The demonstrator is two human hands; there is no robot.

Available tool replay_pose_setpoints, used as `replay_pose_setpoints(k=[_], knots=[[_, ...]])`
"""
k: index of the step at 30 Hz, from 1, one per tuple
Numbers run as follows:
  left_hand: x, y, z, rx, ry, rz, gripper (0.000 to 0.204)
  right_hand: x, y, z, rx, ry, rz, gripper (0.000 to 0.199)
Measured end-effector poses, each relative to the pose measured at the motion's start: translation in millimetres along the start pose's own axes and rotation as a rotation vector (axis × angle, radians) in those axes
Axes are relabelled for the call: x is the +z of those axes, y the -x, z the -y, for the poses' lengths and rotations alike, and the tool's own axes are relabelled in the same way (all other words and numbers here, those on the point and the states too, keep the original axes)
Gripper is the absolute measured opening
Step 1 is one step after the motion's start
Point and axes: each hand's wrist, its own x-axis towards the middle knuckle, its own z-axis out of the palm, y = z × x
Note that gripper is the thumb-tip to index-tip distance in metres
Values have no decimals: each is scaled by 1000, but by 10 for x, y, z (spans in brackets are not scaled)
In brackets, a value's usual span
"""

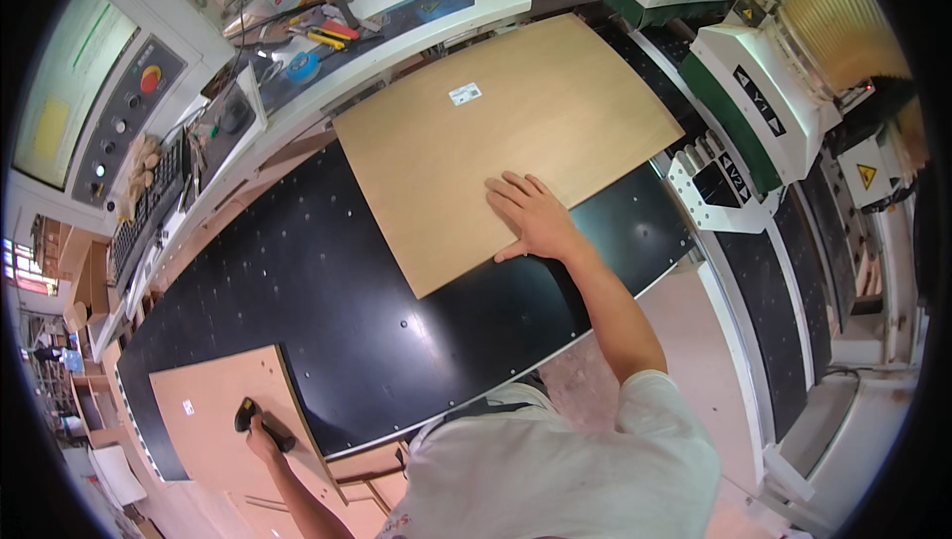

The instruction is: The person repeatedly picks up flat cardboard sheets from the floor, scans their barcodes with a handheld scanner, places them on a conveyor table, and then returns them to the floor stack. This cycle is performed multiple times.

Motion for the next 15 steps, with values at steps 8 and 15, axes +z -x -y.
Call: replay_pose_setpoints(k=[8,15], knots=[[-201,1044,-56,-165,64,25,40,63,-53,0,-37,-26,-67,93],[-1167,2546,734,-347,75,199,29,104,-49,302,2,78,-70,90]])
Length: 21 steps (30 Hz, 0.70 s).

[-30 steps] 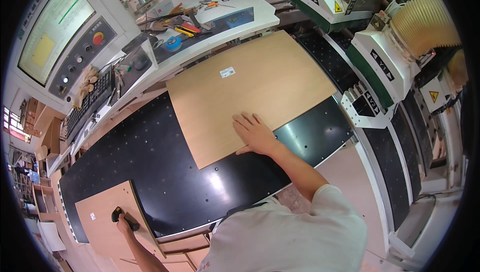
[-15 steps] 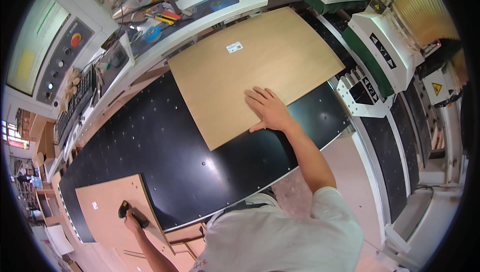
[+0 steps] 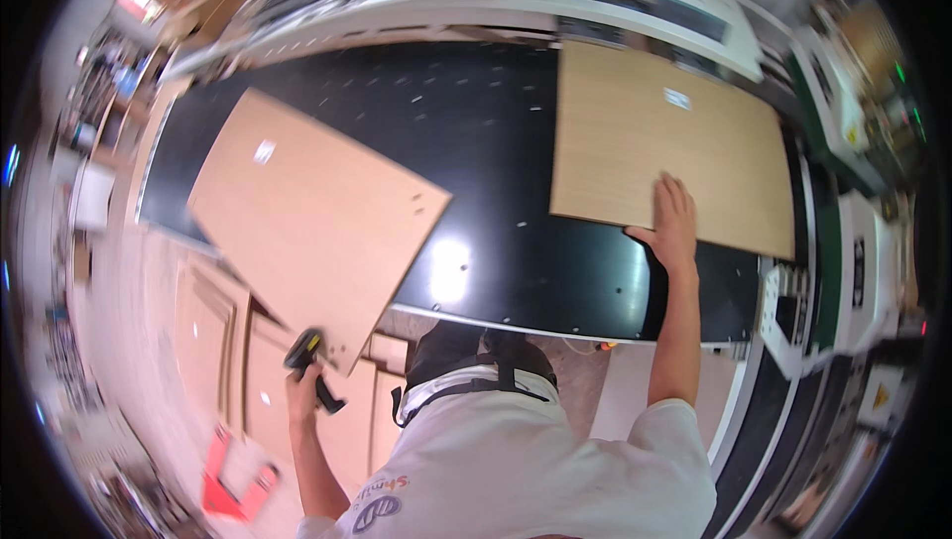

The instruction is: The person repeatedly picks up flat cardboard sheets from the floor, scans their barcodes with a handheld scanner, places them on a conveyor table, and then returns them to the floor stack. This cycle is performed multiple times.

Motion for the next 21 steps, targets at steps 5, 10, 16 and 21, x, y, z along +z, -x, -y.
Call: replay_pose_setpoints(k=[5,10,16,21], knots=[[597,189,346,15,653,249,27,323,32,722,-75,9,-24,66],[770,437,650,165,715,62,27,359,188,1547,-259,-48,43,53],[219,1192,1850,187,813,-28,38,48,1341,2317,70,-274,359,41],[-90,2335,3211,158,938,-87,53,99,2796,2669,416,-807,644,48]])
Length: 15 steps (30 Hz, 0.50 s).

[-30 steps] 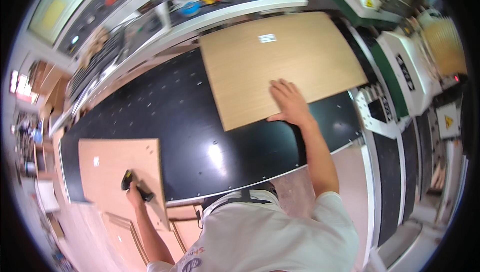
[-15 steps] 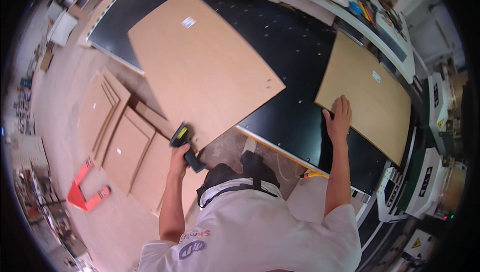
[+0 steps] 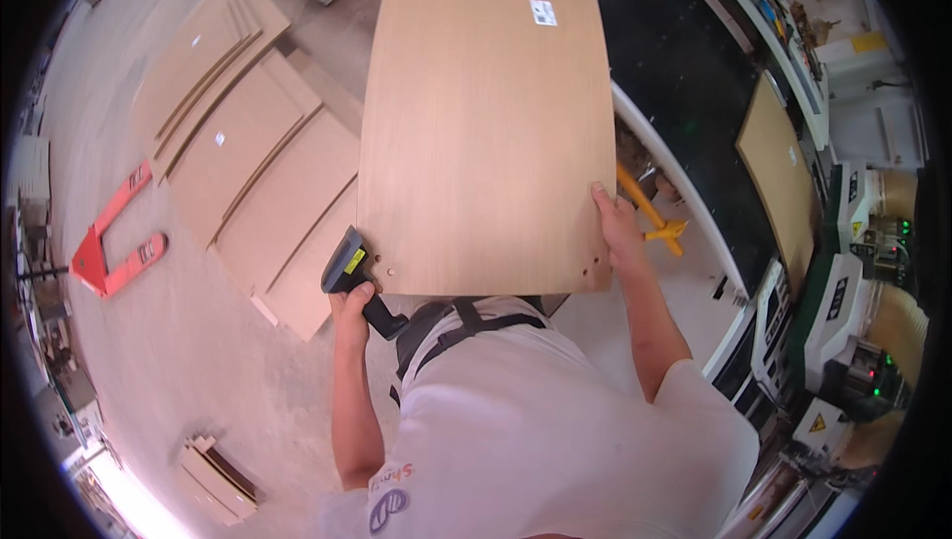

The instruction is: The person repeatedly picks up flat cardboard sheets from the floor, scans their barcodes with a handheld scanner, places them on a conveyor table, and then returns them to the floor stack. This cycle is performed multiple times.

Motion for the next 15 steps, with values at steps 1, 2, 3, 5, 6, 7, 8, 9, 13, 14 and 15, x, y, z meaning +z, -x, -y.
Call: replay_pose_setpoints(k=[1,2,3,5,6,7,8,9,13,14,15], knots=[[-238,282,32,5,26,-26,54,184,285,-67,-23,-38,-27,50],[-484,544,109,-18,10,-60,54,271,558,-201,-44,57,-36,54],[-716,789,221,-41,-4,-95,53,343,805,-300,-39,87,-63,55],[-905,1257,235,-14,66,-186,50,498,1209,-373,-43,144,-112,56],[-1106,1456,255,-37,83,-184,49,579,1386,-349,-68,171,-80,56],[-1307,1677,303,-62,99,-184,48,653,1563,-304,-91,200,-46,56],[-1531,1844,382,-80,115,-188,46,765,1724,-287,-109,232,-17,56],[-1718,2031,440,-80,118,-231,46,909,1850,-275,-159,261,11,56],[-2380,2623,706,-130,191,-381,47,1601,2361,-177,-304,405,111,56],[-2577,2782,813,-133,222,-426,47,1814,2551,-117,-323,449,143,55],[-2768,2938,907,-135,254,-471,47,2032,2736,-77,-355,472,173,55]])
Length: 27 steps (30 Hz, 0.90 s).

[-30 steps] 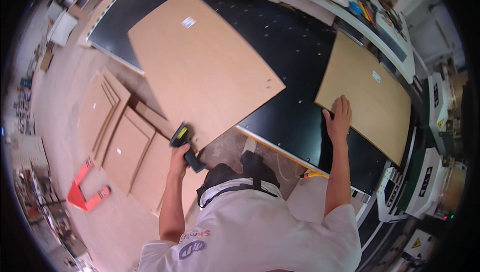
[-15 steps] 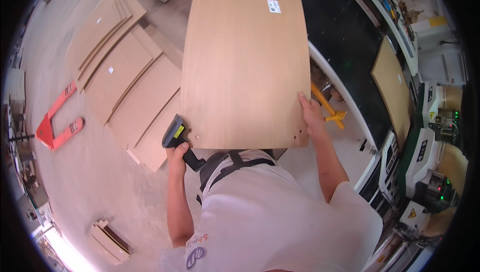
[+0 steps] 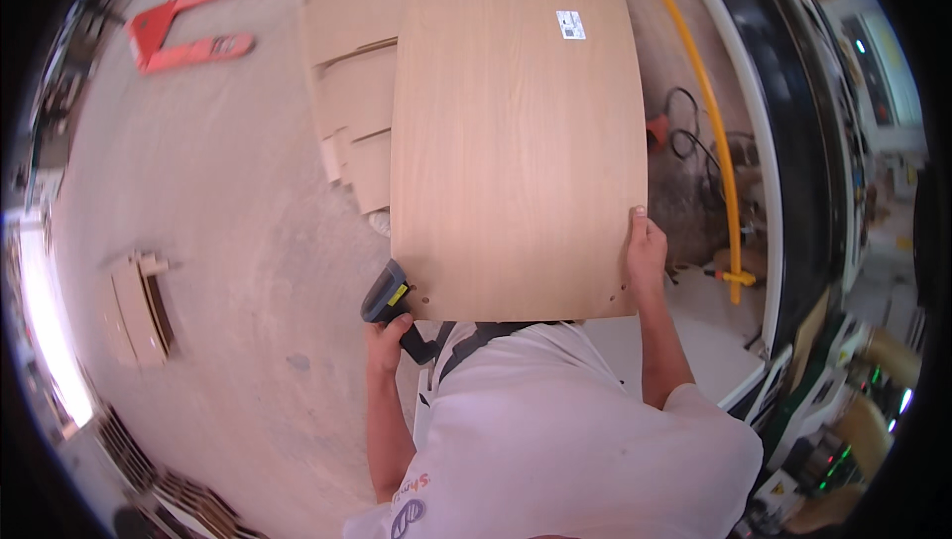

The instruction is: The person repeatedly picks up flat cardboard sheets from the floor, scans their barcodes with a handheld scanner, places them on a conveyor table, and then returns them to the floor stack. This cycle is performed multiple times.

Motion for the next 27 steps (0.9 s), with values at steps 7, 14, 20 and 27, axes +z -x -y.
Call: replay_pose_setpoints(k=[7,14,20,27], knots=[[-1741,390,334,-142,63,-224,35,1543,975,1334,-425,86,152,49],[-3172,1121,837,-166,415,-453,38,3187,2572,2603,-826,360,462,50],[-4341,2011,1031,19,693,-570,44,4347,4169,3078,-956,483,747,56],[-5377,1861,444,-8,790,-761,43,6116,4481,3458,-942,849,865,66]])
